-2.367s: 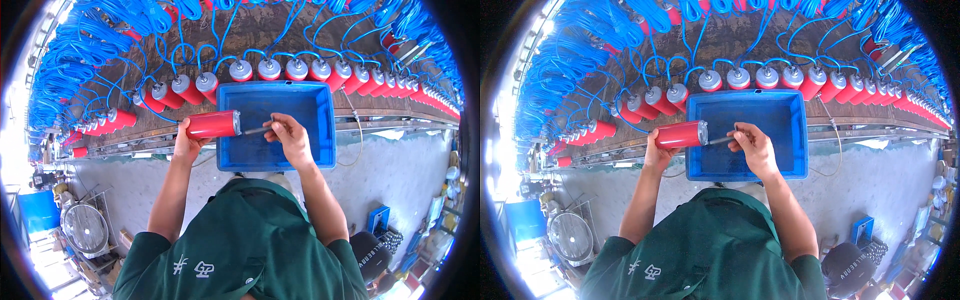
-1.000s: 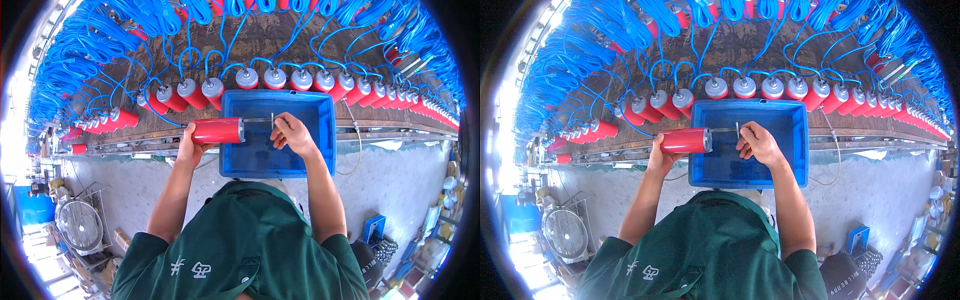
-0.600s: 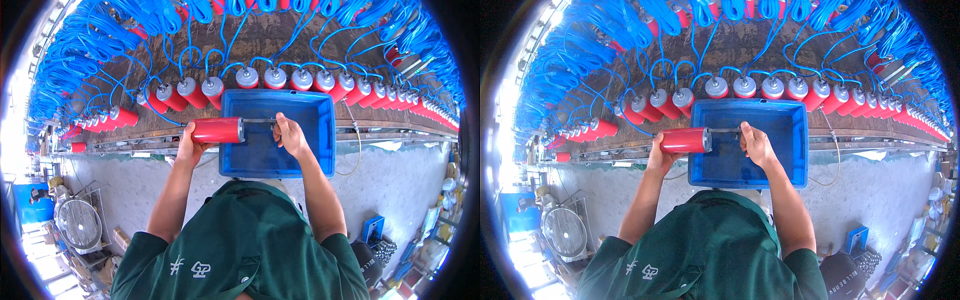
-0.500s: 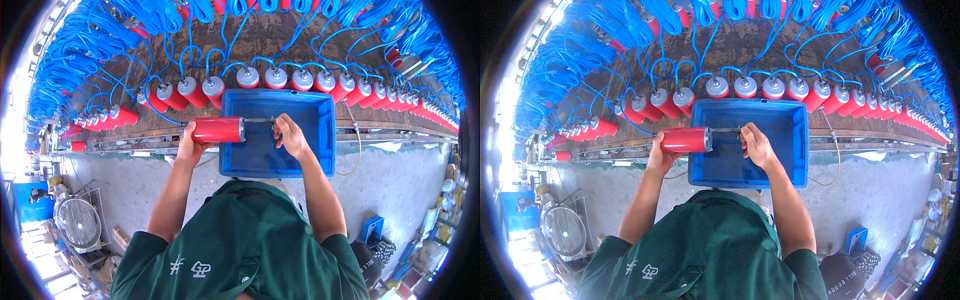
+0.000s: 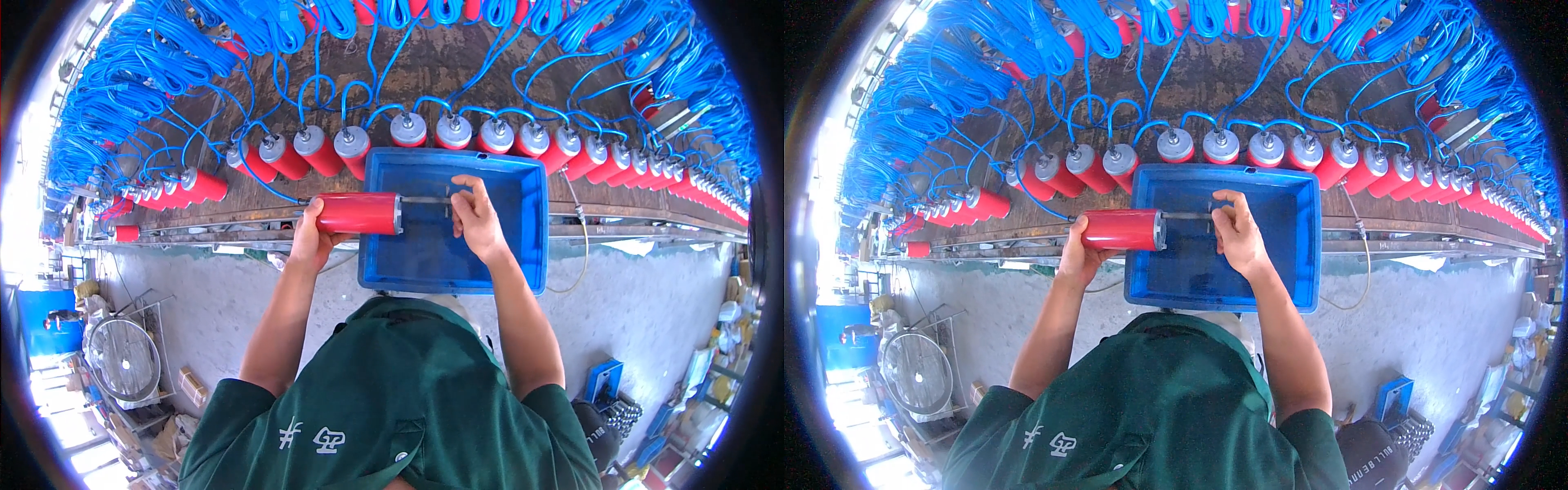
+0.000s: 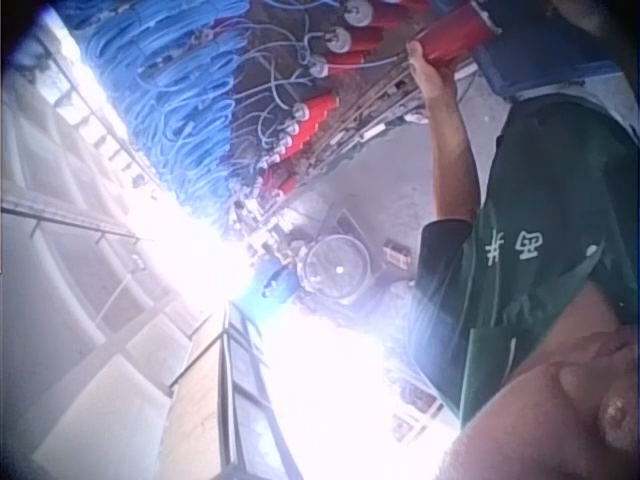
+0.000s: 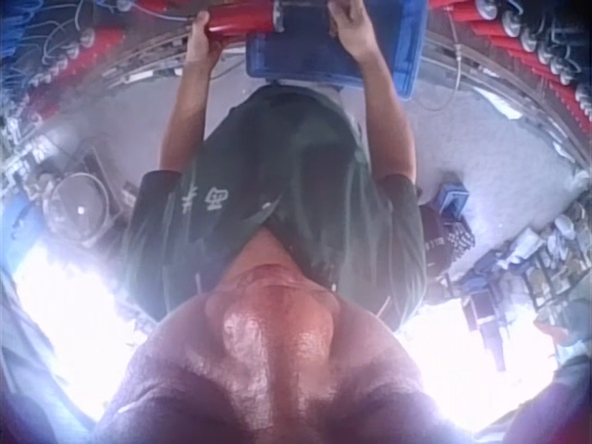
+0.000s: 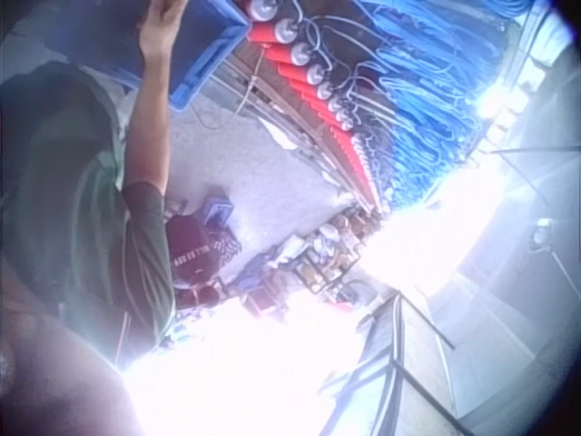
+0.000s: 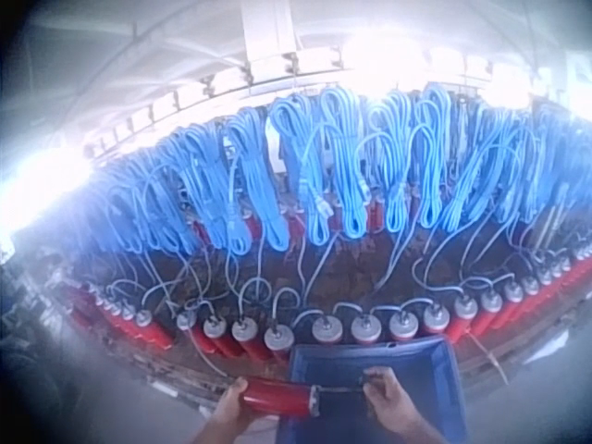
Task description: The person picks up a red canister, uses a handheld air nozzle to apply pressure to a valve, and then submerges the canister in a blue bin of water, repeating the process for multiple canisters.
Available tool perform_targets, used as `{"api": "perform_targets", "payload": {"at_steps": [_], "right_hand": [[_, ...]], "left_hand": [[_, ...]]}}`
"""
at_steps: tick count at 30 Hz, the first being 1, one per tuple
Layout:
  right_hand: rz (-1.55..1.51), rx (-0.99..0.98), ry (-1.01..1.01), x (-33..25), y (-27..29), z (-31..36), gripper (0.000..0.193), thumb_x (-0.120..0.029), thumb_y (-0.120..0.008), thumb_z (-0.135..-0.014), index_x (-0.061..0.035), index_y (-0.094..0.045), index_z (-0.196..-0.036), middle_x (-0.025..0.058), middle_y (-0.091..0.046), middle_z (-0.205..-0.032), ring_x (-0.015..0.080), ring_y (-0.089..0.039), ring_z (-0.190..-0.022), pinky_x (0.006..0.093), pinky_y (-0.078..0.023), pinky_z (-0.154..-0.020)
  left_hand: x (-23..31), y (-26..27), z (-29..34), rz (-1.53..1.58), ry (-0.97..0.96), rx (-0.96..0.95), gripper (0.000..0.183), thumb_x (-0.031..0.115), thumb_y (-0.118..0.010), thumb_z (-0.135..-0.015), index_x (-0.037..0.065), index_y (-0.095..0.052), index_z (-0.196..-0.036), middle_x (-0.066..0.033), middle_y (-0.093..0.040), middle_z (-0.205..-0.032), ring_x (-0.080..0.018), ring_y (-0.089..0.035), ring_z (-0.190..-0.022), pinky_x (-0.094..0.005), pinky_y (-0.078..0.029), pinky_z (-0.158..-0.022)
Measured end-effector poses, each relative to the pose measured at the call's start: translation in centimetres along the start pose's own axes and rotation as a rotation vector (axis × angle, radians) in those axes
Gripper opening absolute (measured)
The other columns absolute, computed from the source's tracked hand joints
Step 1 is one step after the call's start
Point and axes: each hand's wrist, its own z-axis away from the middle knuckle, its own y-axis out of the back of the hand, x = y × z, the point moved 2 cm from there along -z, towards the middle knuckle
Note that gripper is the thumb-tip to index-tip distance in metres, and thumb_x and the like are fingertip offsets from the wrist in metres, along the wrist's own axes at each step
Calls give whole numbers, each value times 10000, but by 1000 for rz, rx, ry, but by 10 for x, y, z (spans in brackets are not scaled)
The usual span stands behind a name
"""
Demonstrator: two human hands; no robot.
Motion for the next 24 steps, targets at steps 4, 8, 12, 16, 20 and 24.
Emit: {"api": "perform_targets", "payload": {"at_steps": [4,8,12,16,20,24], "right_hand": [[180,-46,-100,9,0,-10,303,-261,-510,-1147,-111,-532,-1410,25,-521,-760,114,-510,-633,283,-493,-595],[67,-15,50,6,1,-3,276,-249,-511,-1146,-103,-588,-1368,17,-518,-743,99,-504,-614,270,-450,-568],[45,-64,-46,1,-1,-5,274,-259,-501,-1148,-83,-628,-1315,25,-549,-768,104,-521,-622,281,-457,-573],[355,-28,217,-3,9,-6,270,-169,-582,-1095,-41,-617,-1330,119,-670,-933,215,-662,-795,343,-548,-729],[515,-102,344,-7,12,-1,374,-114,-637,-1052,-35,-582,-1413,171,-702,-1040,308,-719,-1008,392,-580,-901],[-15,-96,-171,-3,-2,-13,346,-194,-521,-1129,-36,-565,-1433,130,-676,-868,199,-670,-719,324,-556,-643]], "left_hand": [[0,-1,0,11,-5,5,637,526,-453,-1096,-8,-540,-1431,-211,-701,-1337,-340,-723,-1192,-494,-606,-1012],[-2,3,-2,59,-20,8,640,511,-586,-1044,-10,-546,-1415,-216,-697,-1324,-352,-724,-1179,-520,-617,-983],[-1,0,-2,-6,-14,4,632,520,-463,-1096,-15,-541,-1423,-217,-699,-1337,-349,-720,-1194,-507,-600,-1018],[-1,-2,-1,9,-22,2,645,518,-475,-1091,-24,-536,-1435,-219,-699,-1338,-353,-723,-1187,-517,-600,-1015],[-6,10,-5,62,-39,-27,650,520,-605,-1032,-11,-566,-1404,-203,-714,-1304,-346,-732,-1170,-524,-623,-971],[-7,5,-6,53,-55,9,647,510,-662,-1005,-14,-589,-1378,-195,-730,-1266,-341,-757,-1105,-543,-650,-900]]}}
